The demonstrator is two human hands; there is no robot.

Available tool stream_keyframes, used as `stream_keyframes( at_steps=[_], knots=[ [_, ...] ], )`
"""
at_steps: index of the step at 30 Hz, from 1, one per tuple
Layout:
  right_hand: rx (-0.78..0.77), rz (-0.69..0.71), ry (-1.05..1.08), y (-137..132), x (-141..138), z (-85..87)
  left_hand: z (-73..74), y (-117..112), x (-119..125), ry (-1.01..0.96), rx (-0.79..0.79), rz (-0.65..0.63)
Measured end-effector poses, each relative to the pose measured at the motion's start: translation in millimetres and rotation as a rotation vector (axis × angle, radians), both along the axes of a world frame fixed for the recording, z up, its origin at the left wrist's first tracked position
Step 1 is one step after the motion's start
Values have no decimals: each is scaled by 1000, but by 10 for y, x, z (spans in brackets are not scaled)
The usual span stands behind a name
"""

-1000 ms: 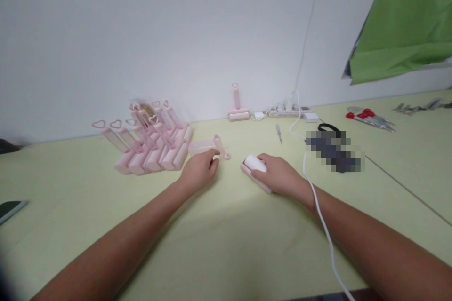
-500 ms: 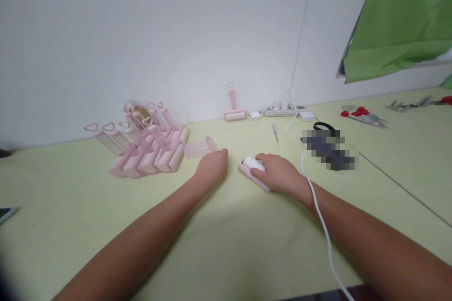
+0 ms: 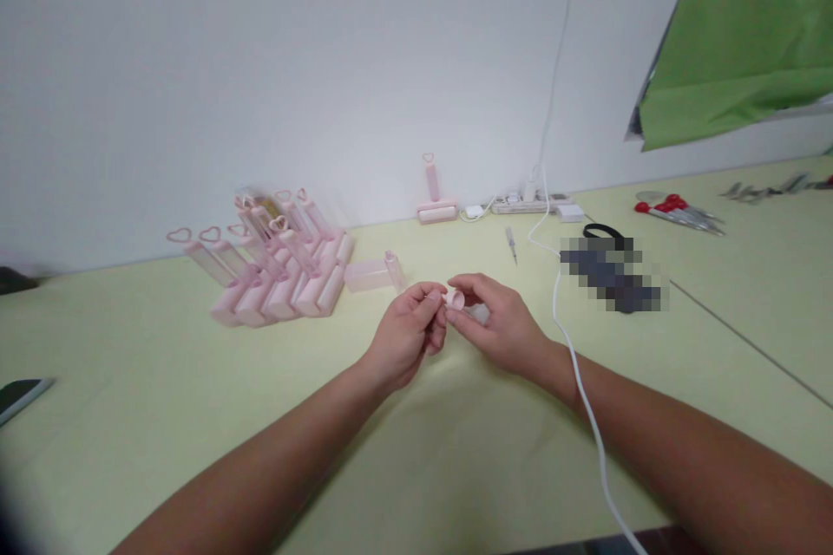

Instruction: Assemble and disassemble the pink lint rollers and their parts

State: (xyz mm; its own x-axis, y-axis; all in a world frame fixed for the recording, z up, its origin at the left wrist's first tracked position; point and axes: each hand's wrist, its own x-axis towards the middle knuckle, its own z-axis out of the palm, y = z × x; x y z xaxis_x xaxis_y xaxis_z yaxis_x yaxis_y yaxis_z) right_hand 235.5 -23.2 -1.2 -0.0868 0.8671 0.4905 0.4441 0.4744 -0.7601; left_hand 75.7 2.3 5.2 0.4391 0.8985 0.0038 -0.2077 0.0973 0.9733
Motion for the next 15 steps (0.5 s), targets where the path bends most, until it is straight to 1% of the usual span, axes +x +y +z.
stream_keyframes(
  at_steps=[2, 3, 4, 5, 7, 8, 9, 10, 11, 13, 15],
  knots=[
    [-8, 10, 45, -2, 0, -11, -17, -25, 9, 55, 48, 2],
    [-6, 6, 64, 0, 2, -14, -23, -24, -3, 118, 120, 32],
    [2, -3, 79, 1, 4, -15, -25, -9, -27, 196, 221, 92],
    [15, -18, 92, 2, 5, -14, -24, 24, -64, 282, 341, 183],
    [45, -43, 104, 0, 3, -8, -13, 145, -167, 463, 573, 408],
    [49, -48, 113, -2, -2, -6, -7, 228, -227, 549, 650, 517],
    [38, -44, 128, -6, -10, -6, -3, 321, -287, 634, 690, 602],
    [13, -30, 153, -10, -20, -10, -5, 417, -343, 716, 702, 649],
    [-24, -7, 185, -14, -32, -18, -13, 510, -392, 782, 694, 668],
    [-108, 53, 243, -22, -53, -38, -47, 665, -463, 874, 631, 662],
    [-157, 109, 244, -31, -63, -54, -87, 764, -503, 950, 568, 642]
  ],
)
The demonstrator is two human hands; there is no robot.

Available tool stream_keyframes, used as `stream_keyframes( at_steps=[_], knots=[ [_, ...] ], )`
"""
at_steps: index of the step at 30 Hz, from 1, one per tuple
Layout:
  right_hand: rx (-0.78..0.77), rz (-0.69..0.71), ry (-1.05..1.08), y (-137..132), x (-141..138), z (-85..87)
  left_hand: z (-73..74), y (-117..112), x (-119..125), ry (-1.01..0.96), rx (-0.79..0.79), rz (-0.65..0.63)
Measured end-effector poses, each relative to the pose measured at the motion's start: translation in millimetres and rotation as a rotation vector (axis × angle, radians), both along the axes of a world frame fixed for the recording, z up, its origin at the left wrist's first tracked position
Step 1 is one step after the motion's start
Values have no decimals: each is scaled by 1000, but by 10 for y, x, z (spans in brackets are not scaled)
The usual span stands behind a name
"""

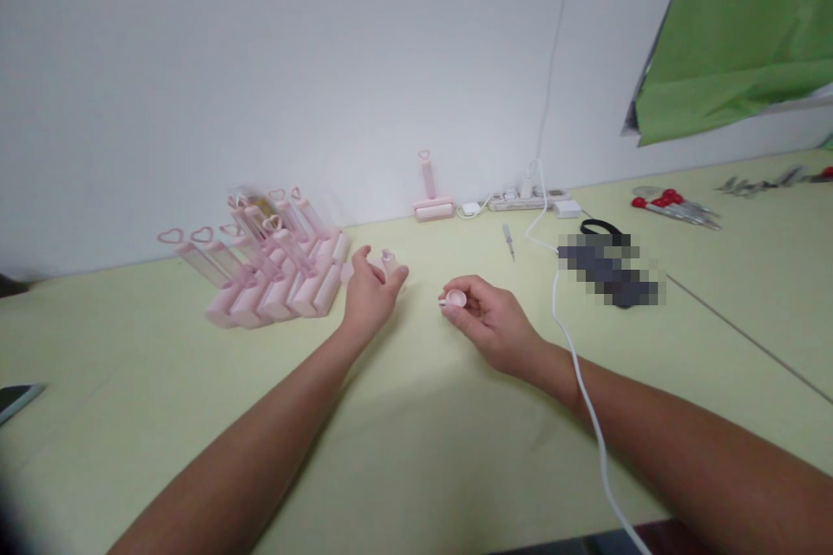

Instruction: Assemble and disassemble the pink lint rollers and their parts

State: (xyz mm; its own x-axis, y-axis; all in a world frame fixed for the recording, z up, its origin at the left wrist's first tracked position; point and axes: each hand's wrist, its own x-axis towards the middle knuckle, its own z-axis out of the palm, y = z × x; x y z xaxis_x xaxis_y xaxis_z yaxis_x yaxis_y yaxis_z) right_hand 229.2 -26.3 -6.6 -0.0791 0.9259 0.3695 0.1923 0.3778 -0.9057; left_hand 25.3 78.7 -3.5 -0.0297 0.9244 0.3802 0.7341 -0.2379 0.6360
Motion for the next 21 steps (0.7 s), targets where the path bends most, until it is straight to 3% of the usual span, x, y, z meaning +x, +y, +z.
stream_keyframes(
  at_steps=[4, 8, 12, 15, 21],
  knots=[
    [69, 44, -167, -19, 7, 10, 1, 66, -42, -72, -45, -22],
    [74, -6, -228, -28, 2, 7, 134, 9, -42, -233, -84, -86],
    [-21, 3, -104, -31, -30, -35, 285, -246, 7, -458, -175, -197],
    [-42, 26, -38, -53, -53, -37, 345, -529, 10, -814, -289, -371],
    [62, 10, -254, -145, -65, 35, 325, -895, -116, -994, -411, -404]
  ],
)
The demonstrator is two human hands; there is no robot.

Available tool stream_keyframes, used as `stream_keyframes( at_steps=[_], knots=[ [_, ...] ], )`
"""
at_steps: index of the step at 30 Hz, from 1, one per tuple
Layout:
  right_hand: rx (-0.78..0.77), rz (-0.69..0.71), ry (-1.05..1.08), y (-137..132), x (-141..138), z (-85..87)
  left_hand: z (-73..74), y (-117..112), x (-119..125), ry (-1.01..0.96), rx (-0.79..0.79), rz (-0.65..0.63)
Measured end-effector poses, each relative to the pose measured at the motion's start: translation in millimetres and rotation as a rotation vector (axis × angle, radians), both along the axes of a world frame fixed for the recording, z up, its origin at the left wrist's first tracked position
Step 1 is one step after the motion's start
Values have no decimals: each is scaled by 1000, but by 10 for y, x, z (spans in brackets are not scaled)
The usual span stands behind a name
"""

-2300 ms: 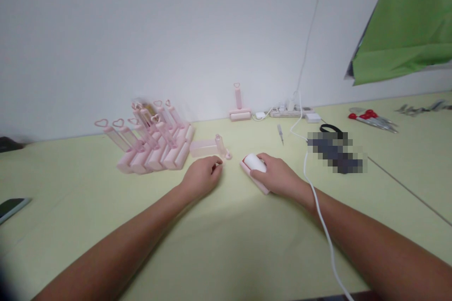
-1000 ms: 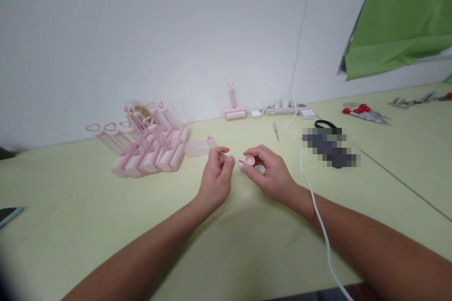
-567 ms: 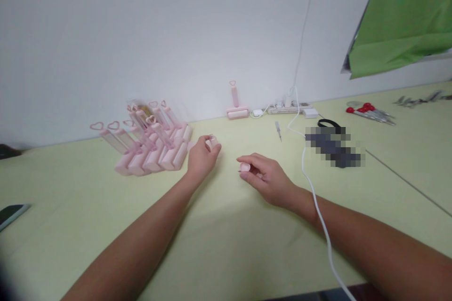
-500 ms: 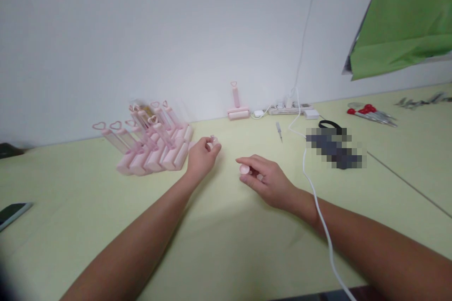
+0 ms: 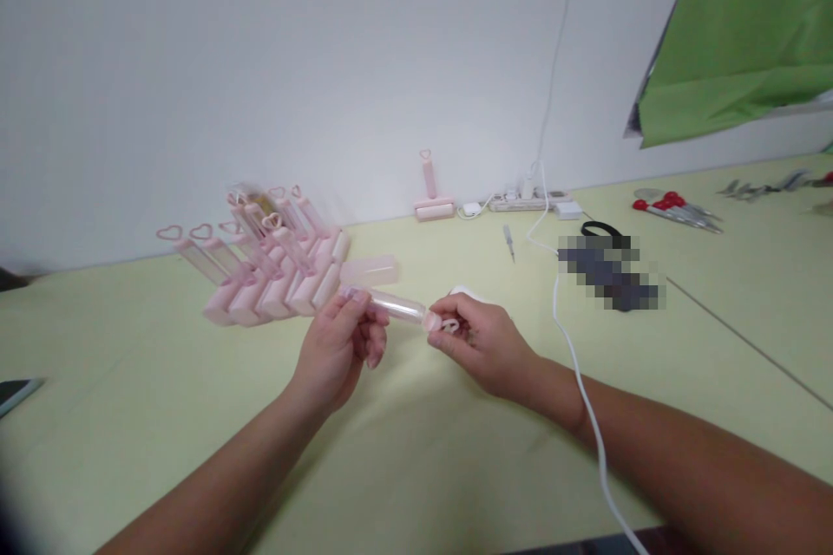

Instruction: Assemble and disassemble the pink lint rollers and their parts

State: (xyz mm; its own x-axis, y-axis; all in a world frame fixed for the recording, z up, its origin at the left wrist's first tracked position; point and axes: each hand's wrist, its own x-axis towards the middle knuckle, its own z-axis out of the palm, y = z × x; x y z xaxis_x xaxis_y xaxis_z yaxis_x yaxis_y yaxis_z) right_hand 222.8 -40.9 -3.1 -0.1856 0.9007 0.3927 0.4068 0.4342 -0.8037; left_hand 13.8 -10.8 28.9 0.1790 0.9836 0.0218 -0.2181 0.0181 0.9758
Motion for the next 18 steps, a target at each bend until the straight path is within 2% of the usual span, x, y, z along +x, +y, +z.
stream_keyframes(
  at_steps=[8, 13, 18],
  knots=[
    [77, 30, -61, -16, -14, -2, -43, -90, -139, -80, -29, -75],
    [71, 44, -48, -14, -14, -4, -99, -123, -194, -33, -49, -123],
    [60, 88, -42, -13, -6, 16, -139, -51, -315, 91, 4, -192]
  ],
)
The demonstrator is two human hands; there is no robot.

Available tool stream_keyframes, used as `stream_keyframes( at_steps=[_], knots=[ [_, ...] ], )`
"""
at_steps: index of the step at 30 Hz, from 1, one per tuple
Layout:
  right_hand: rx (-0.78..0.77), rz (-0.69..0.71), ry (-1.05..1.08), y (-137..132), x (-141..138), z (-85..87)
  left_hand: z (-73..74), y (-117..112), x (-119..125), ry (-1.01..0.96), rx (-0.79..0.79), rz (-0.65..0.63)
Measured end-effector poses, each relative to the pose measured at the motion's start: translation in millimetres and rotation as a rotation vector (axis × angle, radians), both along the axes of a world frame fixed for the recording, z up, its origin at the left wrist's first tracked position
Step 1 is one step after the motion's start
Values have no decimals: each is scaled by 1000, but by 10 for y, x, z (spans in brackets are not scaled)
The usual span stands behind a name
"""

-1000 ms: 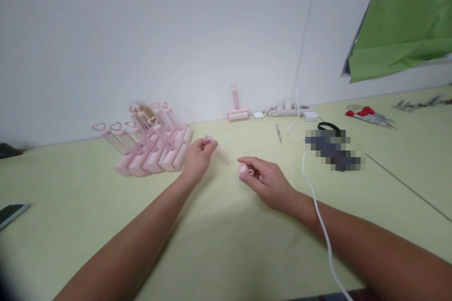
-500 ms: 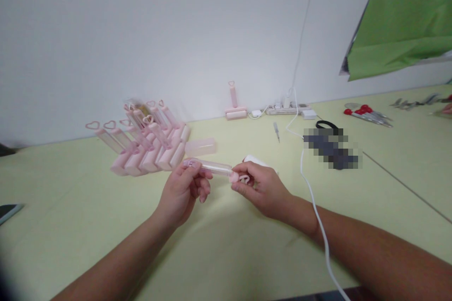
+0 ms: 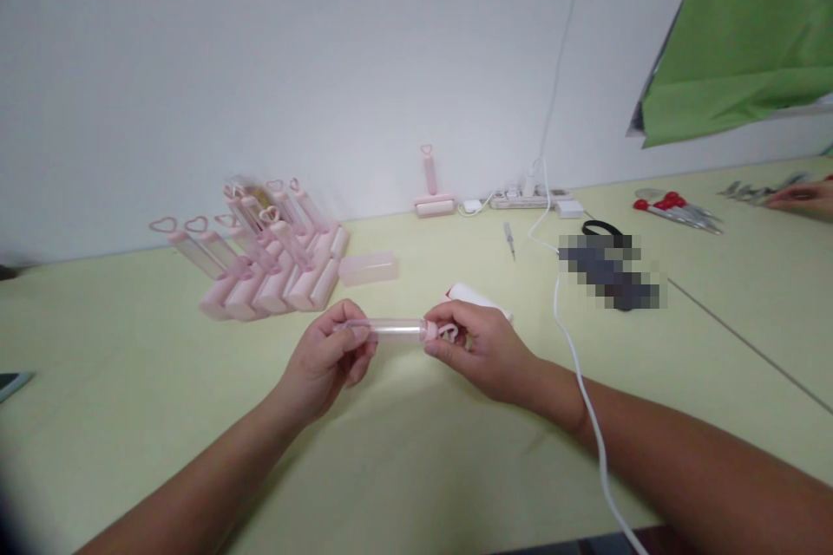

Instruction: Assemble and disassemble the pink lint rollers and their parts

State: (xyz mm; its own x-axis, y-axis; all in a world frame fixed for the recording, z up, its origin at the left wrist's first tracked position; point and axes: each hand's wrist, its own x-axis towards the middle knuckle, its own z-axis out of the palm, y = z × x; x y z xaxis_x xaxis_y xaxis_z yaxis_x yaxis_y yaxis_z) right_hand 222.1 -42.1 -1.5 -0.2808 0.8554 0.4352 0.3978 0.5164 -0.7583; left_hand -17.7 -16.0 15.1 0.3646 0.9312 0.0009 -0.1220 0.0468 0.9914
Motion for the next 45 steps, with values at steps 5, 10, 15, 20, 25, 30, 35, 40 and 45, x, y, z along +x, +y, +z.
stream_keyframes(
  at_steps=[5, 10, 15, 20, 25, 30, 35, 40, 45],
  knots=[
    [13, 23, -61, 26, 6, 15, 102, 82, -178, 263, 45, -215],
    [45, 105, -145, 39, 9, 27, 214, 43, -220, 454, 130, -454],
    [59, 176, -236, 45, 36, 60, 193, -51, -152, 713, 279, -451],
    [-3, 309, -265, 18, 42, 98, 195, -97, -120, 828, 355, -430],
    [-58, 332, -242, -38, 30, 90, 244, -125, -106, 913, 369, -420],
    [-245, 287, -18, -17, 53, 4, 240, -128, -107, 856, 375, -423],
    [-325, 310, -39, 29, 78, 37, 240, -138, -113, 805, 387, -394],
    [-326, 359, -201, 34, 112, 106, 241, -164, -88, 884, 423, -390],
    [-231, 324, -272, 30, 113, 102, 246, -176, -74, 936, 447, -392]
  ],
)
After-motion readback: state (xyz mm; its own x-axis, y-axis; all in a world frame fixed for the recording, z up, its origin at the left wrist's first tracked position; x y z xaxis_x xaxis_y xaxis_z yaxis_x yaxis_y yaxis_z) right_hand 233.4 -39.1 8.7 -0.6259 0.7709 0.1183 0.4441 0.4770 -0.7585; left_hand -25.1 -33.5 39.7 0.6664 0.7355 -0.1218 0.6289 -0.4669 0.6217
